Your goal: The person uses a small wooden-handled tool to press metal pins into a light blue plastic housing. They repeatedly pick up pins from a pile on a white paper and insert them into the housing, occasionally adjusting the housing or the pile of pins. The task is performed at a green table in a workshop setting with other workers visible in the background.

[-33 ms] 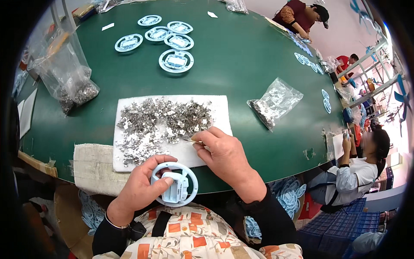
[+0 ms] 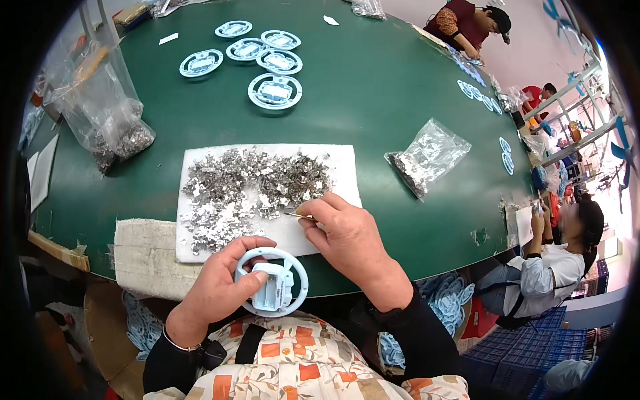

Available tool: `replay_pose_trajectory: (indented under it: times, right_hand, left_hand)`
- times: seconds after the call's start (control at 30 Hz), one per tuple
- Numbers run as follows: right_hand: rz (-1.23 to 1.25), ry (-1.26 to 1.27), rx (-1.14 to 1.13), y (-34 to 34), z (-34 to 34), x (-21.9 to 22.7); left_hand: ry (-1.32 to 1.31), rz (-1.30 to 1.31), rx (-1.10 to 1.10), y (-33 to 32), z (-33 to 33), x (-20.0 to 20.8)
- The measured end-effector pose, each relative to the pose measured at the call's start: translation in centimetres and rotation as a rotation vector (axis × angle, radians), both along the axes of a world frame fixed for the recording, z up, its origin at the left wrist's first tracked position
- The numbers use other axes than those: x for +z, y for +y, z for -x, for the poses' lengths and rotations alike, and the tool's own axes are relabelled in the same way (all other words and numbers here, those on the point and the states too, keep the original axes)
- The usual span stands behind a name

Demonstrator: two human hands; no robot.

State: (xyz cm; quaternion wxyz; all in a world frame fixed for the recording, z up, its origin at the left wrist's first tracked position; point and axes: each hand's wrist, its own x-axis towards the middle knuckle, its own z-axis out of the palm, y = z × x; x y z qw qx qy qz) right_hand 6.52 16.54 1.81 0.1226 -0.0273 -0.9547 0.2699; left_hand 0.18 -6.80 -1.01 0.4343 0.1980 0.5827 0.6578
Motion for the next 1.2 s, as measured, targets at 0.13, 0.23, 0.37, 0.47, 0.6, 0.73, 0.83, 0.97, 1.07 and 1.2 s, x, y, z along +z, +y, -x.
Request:
replay_pose_trajectory:
  times: [0.13, 0.23, 0.37, 0.47, 0.6, 0.73, 0.83, 0.97, 1.07, 1.2]
  right_hand:
    - [0.115, -0.035, -0.027, -0.3, -0.1, 0.0]
    - [0.157, -0.048, -0.034, -0.4, -0.3, 0.4]
    - [0.167, -0.054, -0.035, -0.2, -0.6, 0.4]
    - [0.163, -0.054, -0.037, -0.2, -0.7, 0.3]
    - [0.139, -0.049, -0.045, 0.0, -0.6, 0.2]
    - [0.127, -0.035, -0.056, 0.1, -0.4, 0.1]
    - [0.128, -0.05, -0.031, -0.5, 0.0, 0.2]
    - [0.116, -0.06, 0.034, -1.4, 0.8, 0.2]
    - [0.108, -0.068, 0.096, -2.0, 1.6, 0.3]
    - [0.044, -0.102, 0.178, -2.5, 2.1, 0.0]
  left_hand:
    - [-0.061, -0.043, -0.015, -0.1, 0.1, -0.3]
    - [-0.059, -0.025, -0.042, -0.2, 0.3, -0.2]
    - [-0.064, -0.007, -0.067, -0.1, 0.4, -0.3]
    - [-0.13, -0.067, -0.058, -0.2, 0.3, -0.7]
    - [-0.129, -0.124, -0.085, -0.3, 0.1, -0.9]
    - [-0.015, -0.107, -0.122, -0.3, 0.1, -0.7]
    - [0.078, -0.063, -0.122, -0.5, 0.0, -0.2]
    - [0.223, -0.049, -0.168, -0.4, -0.3, 0.9]
    - [0.241, -0.066, -0.204, -0.5, -0.5, 0.7]
    - [0.242, -0.035, -0.241, -0.7, -0.4, 0.7]
